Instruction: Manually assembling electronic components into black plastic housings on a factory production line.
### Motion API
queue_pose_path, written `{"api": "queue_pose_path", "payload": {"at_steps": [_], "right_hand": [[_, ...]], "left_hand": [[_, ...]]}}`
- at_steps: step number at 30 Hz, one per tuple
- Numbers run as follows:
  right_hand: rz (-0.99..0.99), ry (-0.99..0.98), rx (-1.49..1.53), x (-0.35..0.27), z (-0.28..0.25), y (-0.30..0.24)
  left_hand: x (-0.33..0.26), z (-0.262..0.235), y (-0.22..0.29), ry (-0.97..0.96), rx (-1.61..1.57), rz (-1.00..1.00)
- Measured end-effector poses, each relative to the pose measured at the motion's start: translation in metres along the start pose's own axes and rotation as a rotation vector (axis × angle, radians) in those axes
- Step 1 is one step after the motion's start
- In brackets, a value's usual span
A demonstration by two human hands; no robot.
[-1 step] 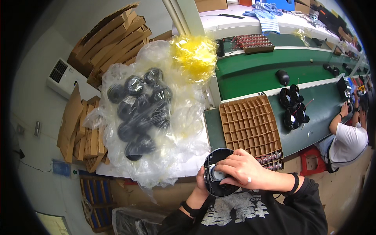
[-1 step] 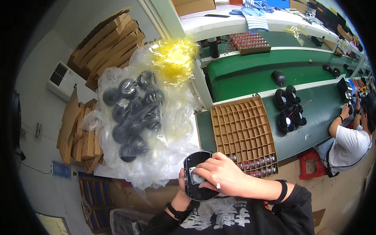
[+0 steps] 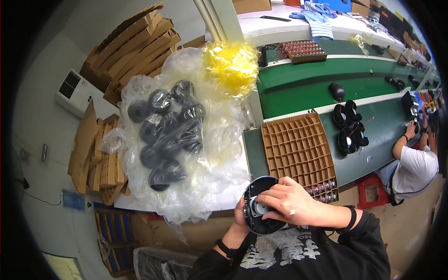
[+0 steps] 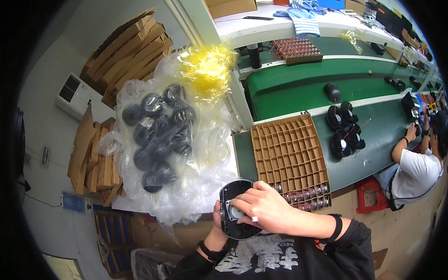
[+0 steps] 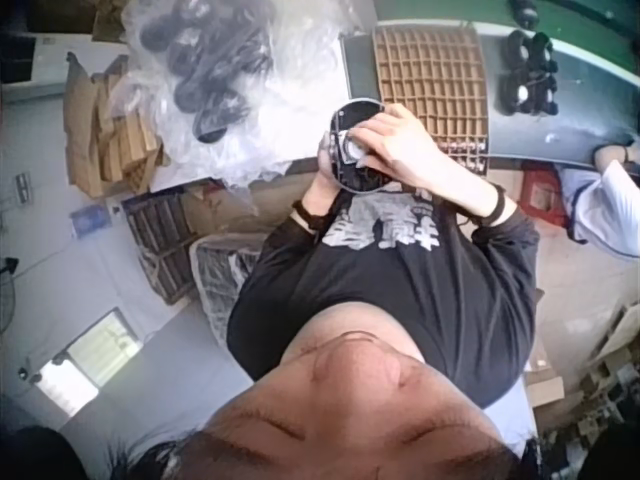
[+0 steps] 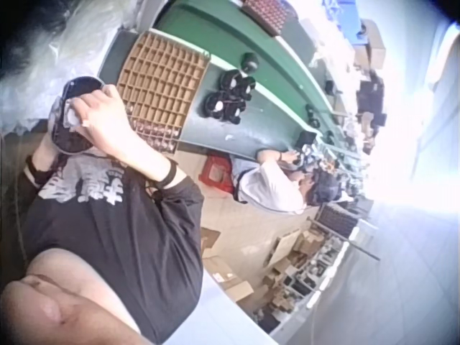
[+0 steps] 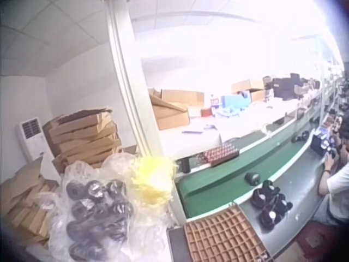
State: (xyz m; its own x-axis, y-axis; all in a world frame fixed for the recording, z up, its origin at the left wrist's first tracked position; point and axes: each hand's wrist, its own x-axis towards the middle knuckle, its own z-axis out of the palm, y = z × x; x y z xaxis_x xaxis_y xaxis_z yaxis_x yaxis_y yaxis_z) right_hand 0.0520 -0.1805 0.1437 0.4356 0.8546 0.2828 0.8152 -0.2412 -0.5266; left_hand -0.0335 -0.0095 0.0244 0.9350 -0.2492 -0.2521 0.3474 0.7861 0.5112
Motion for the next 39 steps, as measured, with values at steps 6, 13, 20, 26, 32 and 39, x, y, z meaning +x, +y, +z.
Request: {"api": "queue_pose_path", "payload": {"at_steps": [6, 13, 20, 26, 32, 39], "right_hand": [[0.009, 0.090, -0.033, 0.002, 0.005, -0.001], [0.014, 0.110, -0.051, 0.005, 0.006, 0.000], [0.002, 0.118, -0.027, 0.004, 0.002, -0.002], [0.009, 0.106, -0.032, 0.006, 0.003, -0.002], [0.001, 0.129, -0.034, 0.006, 0.002, -0.001], [0.006, 0.129, -0.022, 0.004, 0.000, -0.002]], "left_hand": [[-0.001, 0.018, 0.011, -0.035, 0.010, -0.006], [0.002, 0.015, 0.009, 0.032, 0.022, 0.002], [0.000, 0.009, 0.010, -0.041, 0.031, -0.012], [0.000, 0.010, 0.011, 0.002, 0.032, -0.040], [0.002, 0.014, 0.012, 0.004, 0.014, -0.040], [0.001, 0.013, 0.012, -0.025, 0.035, -0.041]]}}
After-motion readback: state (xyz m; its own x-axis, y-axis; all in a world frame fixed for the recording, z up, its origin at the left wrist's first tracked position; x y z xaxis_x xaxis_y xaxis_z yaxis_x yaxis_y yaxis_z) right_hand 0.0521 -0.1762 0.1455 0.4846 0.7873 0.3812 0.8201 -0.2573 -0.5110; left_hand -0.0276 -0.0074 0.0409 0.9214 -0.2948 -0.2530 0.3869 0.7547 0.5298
